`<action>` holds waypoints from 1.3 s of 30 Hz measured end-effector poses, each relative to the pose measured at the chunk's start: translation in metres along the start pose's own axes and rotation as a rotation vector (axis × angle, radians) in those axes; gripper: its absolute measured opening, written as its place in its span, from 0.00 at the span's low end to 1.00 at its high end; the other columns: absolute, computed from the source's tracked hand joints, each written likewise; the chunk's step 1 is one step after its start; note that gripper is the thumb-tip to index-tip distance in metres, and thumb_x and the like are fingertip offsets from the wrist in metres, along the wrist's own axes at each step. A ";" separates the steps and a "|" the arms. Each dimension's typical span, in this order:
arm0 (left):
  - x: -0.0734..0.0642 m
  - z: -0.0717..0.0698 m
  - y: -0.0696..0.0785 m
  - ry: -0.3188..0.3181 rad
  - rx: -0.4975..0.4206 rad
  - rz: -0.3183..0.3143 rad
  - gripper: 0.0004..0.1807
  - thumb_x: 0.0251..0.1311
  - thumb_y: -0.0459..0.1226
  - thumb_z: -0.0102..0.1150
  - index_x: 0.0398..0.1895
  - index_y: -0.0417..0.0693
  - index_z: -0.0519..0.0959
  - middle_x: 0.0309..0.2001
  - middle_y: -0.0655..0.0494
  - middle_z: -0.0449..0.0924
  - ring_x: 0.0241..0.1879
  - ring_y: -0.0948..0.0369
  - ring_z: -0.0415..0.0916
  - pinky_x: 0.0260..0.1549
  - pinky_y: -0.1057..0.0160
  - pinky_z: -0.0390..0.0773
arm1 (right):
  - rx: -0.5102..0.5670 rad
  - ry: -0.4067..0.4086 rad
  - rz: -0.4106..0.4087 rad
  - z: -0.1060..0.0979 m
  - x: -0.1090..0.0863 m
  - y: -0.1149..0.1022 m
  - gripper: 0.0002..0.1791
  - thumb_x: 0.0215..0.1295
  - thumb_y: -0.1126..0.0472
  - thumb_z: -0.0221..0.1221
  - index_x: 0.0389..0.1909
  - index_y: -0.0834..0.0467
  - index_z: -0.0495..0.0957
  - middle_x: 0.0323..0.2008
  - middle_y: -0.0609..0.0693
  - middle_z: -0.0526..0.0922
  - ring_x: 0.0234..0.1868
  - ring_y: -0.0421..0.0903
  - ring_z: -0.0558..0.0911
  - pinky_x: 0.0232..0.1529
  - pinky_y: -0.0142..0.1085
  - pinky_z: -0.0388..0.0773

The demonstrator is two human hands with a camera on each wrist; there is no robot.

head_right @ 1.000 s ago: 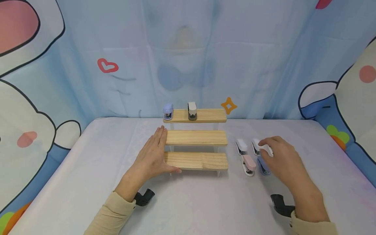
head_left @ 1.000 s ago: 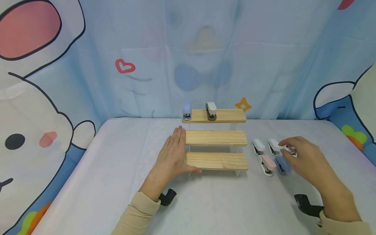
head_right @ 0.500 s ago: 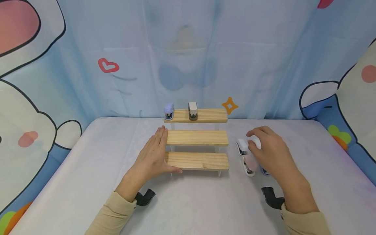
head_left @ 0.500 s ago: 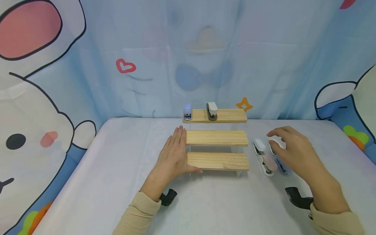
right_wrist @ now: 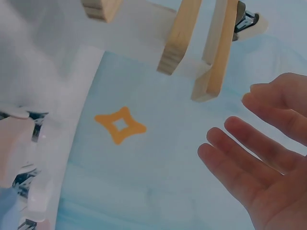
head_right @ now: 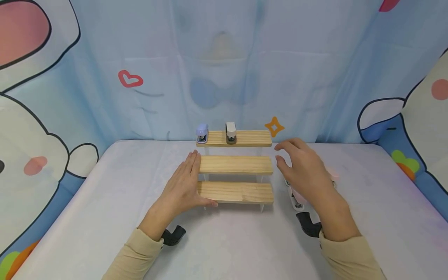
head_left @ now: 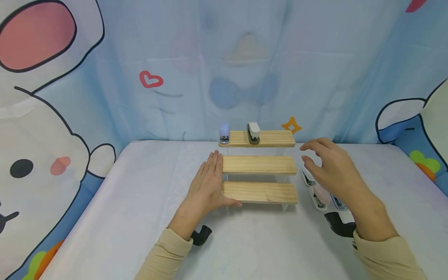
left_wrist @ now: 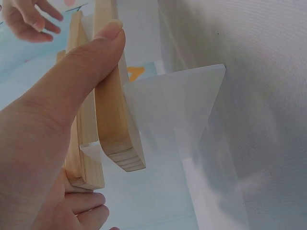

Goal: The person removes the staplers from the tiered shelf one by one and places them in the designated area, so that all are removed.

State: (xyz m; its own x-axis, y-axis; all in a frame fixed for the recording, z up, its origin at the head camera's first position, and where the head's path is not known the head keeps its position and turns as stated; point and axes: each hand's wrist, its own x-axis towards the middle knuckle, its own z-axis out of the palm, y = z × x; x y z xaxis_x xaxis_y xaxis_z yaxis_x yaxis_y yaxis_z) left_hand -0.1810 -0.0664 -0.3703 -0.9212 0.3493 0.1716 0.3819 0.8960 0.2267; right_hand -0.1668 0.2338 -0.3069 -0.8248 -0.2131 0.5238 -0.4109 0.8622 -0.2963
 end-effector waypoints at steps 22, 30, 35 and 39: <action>0.000 0.000 0.000 0.007 0.015 -0.004 0.81 0.30 0.70 0.74 0.79 0.36 0.40 0.80 0.41 0.40 0.80 0.51 0.39 0.78 0.52 0.50 | 0.026 -0.028 -0.115 0.014 0.030 -0.023 0.13 0.63 0.68 0.62 0.49 0.63 0.79 0.52 0.60 0.78 0.49 0.59 0.80 0.42 0.53 0.79; 0.000 0.001 0.000 -0.001 0.018 -0.009 0.80 0.31 0.71 0.73 0.79 0.37 0.40 0.80 0.42 0.39 0.80 0.51 0.38 0.78 0.53 0.49 | 0.055 -0.051 -0.149 0.022 0.040 -0.036 0.15 0.64 0.68 0.62 0.51 0.62 0.78 0.52 0.60 0.77 0.46 0.59 0.81 0.42 0.51 0.80; 0.000 0.002 -0.001 0.011 0.026 -0.001 0.80 0.31 0.71 0.73 0.79 0.37 0.40 0.80 0.42 0.40 0.80 0.51 0.39 0.78 0.52 0.50 | 0.050 -0.060 -0.185 0.030 0.047 -0.045 0.18 0.64 0.67 0.63 0.55 0.64 0.76 0.53 0.60 0.77 0.46 0.59 0.82 0.42 0.51 0.81; 0.000 0.001 -0.001 0.018 0.027 0.004 0.80 0.31 0.71 0.73 0.79 0.37 0.40 0.80 0.41 0.40 0.80 0.51 0.40 0.77 0.52 0.52 | 0.039 -0.049 -0.202 0.035 0.052 -0.049 0.21 0.64 0.66 0.63 0.57 0.65 0.75 0.55 0.62 0.76 0.48 0.60 0.81 0.44 0.52 0.82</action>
State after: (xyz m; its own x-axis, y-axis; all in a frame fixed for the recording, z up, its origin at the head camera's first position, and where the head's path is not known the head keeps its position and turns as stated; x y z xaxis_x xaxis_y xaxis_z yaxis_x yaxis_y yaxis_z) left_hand -0.1816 -0.0669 -0.3716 -0.9182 0.3476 0.1900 0.3828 0.9020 0.1998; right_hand -0.2034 0.1641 -0.2929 -0.7414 -0.4029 0.5367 -0.5841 0.7811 -0.2206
